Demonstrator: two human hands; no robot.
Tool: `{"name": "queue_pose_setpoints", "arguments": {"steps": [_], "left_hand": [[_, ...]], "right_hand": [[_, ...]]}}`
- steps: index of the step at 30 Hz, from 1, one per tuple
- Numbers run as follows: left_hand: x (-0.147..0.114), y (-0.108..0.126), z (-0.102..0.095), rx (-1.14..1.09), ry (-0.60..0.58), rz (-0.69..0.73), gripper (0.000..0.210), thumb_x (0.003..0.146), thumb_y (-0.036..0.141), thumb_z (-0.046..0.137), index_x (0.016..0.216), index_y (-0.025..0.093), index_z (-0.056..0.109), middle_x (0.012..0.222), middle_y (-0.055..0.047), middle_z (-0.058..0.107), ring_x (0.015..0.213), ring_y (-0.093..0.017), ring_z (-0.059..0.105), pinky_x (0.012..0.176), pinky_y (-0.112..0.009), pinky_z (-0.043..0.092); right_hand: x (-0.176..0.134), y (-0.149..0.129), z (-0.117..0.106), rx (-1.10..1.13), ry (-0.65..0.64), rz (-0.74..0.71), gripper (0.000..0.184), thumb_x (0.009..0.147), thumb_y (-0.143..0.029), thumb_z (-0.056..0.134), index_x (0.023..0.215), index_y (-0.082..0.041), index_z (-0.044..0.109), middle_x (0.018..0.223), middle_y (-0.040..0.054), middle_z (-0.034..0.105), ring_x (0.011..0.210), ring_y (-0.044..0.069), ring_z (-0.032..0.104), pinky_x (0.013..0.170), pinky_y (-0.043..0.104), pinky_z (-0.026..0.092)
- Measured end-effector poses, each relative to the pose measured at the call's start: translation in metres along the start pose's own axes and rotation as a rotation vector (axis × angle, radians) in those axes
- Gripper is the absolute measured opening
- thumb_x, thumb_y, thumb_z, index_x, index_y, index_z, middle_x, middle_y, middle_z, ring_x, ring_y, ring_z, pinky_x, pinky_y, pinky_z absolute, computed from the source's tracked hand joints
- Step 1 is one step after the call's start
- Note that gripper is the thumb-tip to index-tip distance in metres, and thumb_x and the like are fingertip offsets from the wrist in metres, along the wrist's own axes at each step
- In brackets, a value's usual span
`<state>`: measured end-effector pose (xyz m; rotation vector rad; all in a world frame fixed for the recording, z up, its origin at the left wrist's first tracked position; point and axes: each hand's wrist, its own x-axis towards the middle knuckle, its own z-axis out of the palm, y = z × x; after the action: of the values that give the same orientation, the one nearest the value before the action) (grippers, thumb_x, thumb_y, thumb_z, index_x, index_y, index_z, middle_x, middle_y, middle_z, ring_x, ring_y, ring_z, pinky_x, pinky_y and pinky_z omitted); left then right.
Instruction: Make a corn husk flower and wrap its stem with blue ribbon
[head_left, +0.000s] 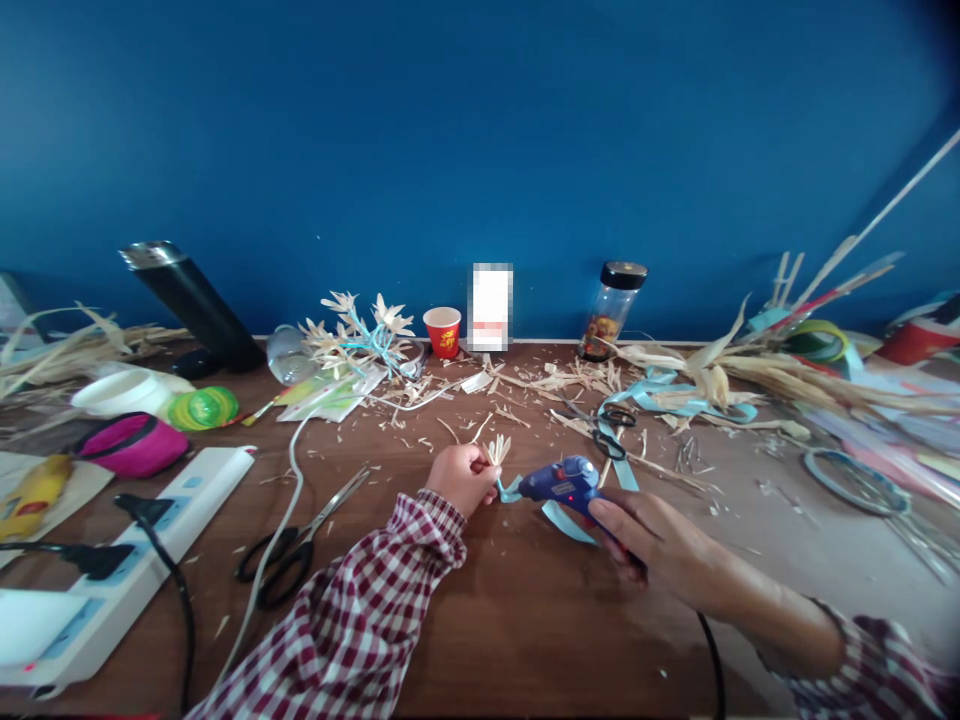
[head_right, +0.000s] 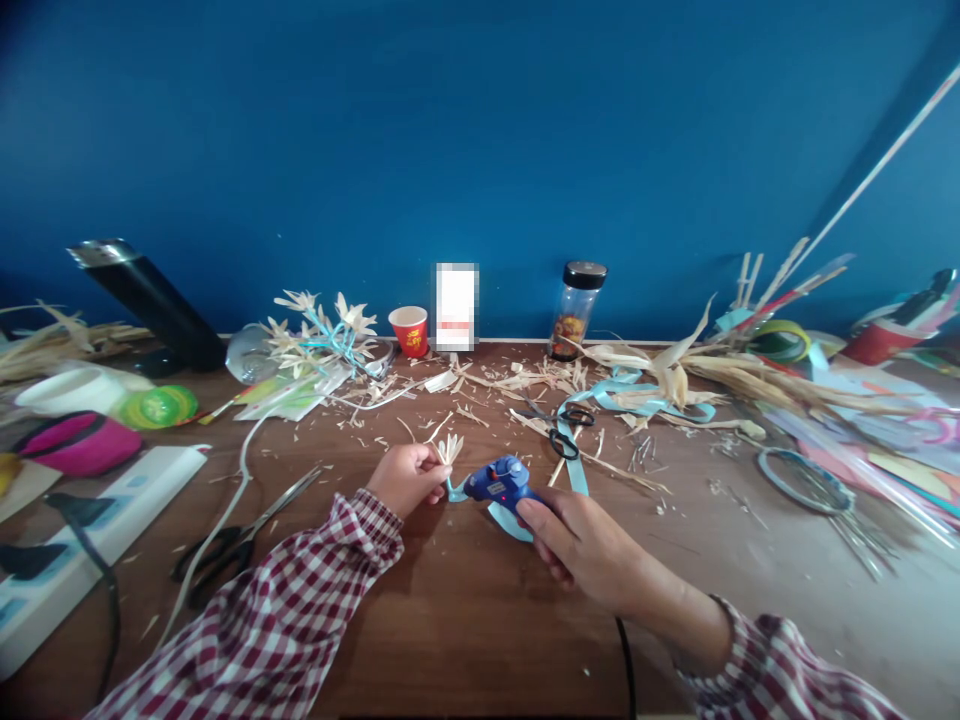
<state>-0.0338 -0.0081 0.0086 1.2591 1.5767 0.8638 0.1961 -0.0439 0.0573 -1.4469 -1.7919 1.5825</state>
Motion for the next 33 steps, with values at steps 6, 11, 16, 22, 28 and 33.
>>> {"name": "queue_pose_setpoints", "arguments": {"steps": [6,11,16,22,28,33], "left_hand": [[-0.0007,-0.0003,-0.0002,-0.002,-0.006,-0.008,0.007,0.068,0.020,0.056,0.063,0.015,0.057,0.047,0.001,0.058,0.044,-0.013,0.058,0.042,-0.021,0.046],[0.0001,-0.0017,-0.0004,0.014,-0.005,0.008,0.007,0.068,0.021,0.056,0.064,0.015,0.058,0.049,0.000,0.060,0.045,-0.014,0.060,0.043,-0.022,0.048],[0.0003,-0.0013,0.0005,-0.002,-0.005,-0.004,0.006,0.068,0.020,0.057,0.065,0.015,0.058,0.049,0.000,0.059,0.047,-0.014,0.061,0.044,-0.023,0.049],[-0.0029,0.0057,-0.0005,0.015,-0.004,-0.034,0.005,0.067,0.018,0.058,0.064,0.014,0.058,0.049,0.001,0.059,0.049,-0.015,0.062,0.045,-0.023,0.050],[-0.0027,0.0051,0.0003,-0.006,-0.002,-0.038,0.005,0.067,0.018,0.058,0.063,0.015,0.057,0.049,0.001,0.058,0.048,-0.014,0.062,0.045,-0.023,0.050],[-0.0010,0.0017,0.0004,0.004,0.000,-0.024,0.006,0.068,0.019,0.057,0.064,0.015,0.057,0.050,0.000,0.059,0.048,-0.015,0.062,0.045,-0.024,0.050]], "right_hand": [[0.0022,-0.0039,0.0011,-0.039,0.008,-0.015,0.040,0.086,-0.053,0.036,0.069,-0.018,0.047,0.053,-0.0042,0.046,0.043,0.007,0.043,0.040,0.020,0.035],[0.0003,-0.0043,-0.0045,-0.088,0.011,-0.009,0.040,0.086,-0.053,0.036,0.071,-0.018,0.049,0.053,-0.0037,0.045,0.043,0.008,0.043,0.040,0.020,0.035],[-0.0018,-0.0029,-0.0040,-0.010,-0.008,0.003,0.041,0.086,-0.053,0.035,0.072,-0.018,0.049,0.053,-0.0041,0.045,0.042,0.007,0.041,0.039,0.019,0.034],[-0.0021,-0.0050,-0.0028,-0.060,-0.004,0.020,0.041,0.085,-0.054,0.036,0.071,-0.018,0.049,0.052,-0.0042,0.045,0.041,0.007,0.043,0.038,0.019,0.034],[-0.0008,-0.0039,-0.0048,-0.067,-0.008,-0.016,0.042,0.086,-0.054,0.034,0.071,-0.018,0.048,0.053,-0.0037,0.047,0.044,0.007,0.043,0.041,0.019,0.035],[-0.0012,-0.0056,-0.0057,-0.115,0.005,-0.034,0.040,0.087,-0.051,0.035,0.071,-0.018,0.050,0.052,-0.0036,0.047,0.044,0.007,0.043,0.041,0.019,0.035]]}}
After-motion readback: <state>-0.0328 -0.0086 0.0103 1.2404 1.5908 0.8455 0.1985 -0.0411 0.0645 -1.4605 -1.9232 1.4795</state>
